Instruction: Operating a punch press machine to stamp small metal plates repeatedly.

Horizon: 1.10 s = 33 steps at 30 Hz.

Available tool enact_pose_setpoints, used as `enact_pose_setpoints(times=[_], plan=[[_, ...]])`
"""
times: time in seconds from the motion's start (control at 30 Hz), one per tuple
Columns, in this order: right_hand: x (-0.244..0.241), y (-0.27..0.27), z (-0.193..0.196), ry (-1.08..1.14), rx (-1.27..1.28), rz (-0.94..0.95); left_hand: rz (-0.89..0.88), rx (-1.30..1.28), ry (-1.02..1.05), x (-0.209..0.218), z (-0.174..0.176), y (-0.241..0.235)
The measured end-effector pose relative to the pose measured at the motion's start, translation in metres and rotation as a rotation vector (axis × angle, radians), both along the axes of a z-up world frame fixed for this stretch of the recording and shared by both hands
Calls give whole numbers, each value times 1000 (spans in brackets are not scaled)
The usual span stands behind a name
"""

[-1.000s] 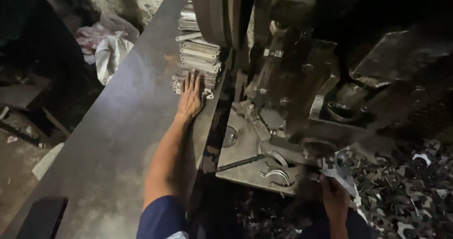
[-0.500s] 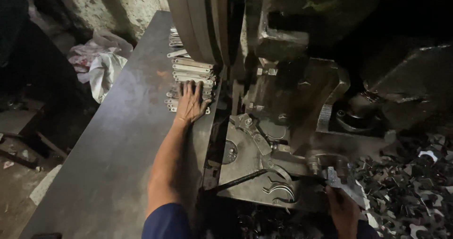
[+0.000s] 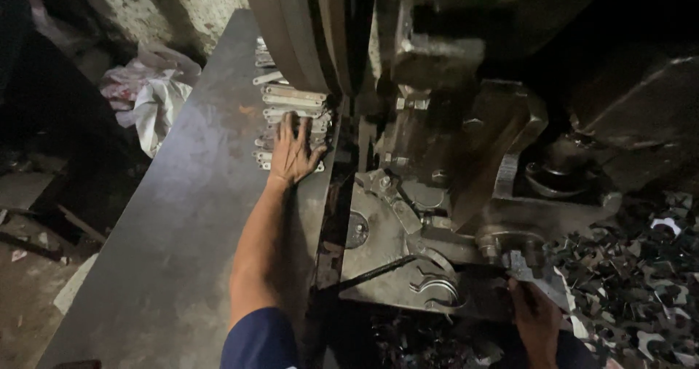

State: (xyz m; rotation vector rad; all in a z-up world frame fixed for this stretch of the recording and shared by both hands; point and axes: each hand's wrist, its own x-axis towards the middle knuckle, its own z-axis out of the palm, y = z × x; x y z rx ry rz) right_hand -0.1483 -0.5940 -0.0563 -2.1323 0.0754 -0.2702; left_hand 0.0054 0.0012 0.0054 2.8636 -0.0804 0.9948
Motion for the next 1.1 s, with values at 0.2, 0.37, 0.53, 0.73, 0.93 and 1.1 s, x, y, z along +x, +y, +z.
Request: enact_pose_setpoints(times=[0.2,0.37,0.53,0.73,0.93,1.1], plan=[[1,2,3,197,65,-110,-3,-24,29,-3,6,-3],[-1,6,6,228,48,-129,79,-60,227,-10,9,0],[-3,2,-1,111,56,-84,42,-4,120,-2,-2,2],[1,2,5,163,-38,-98,65,8,129,-2,3,-2],[0,-1,1,209,-140,-116,68,16,95,-1,0,-3],[-5,1,1,194,124,-136,5,53,73,6,4,0]])
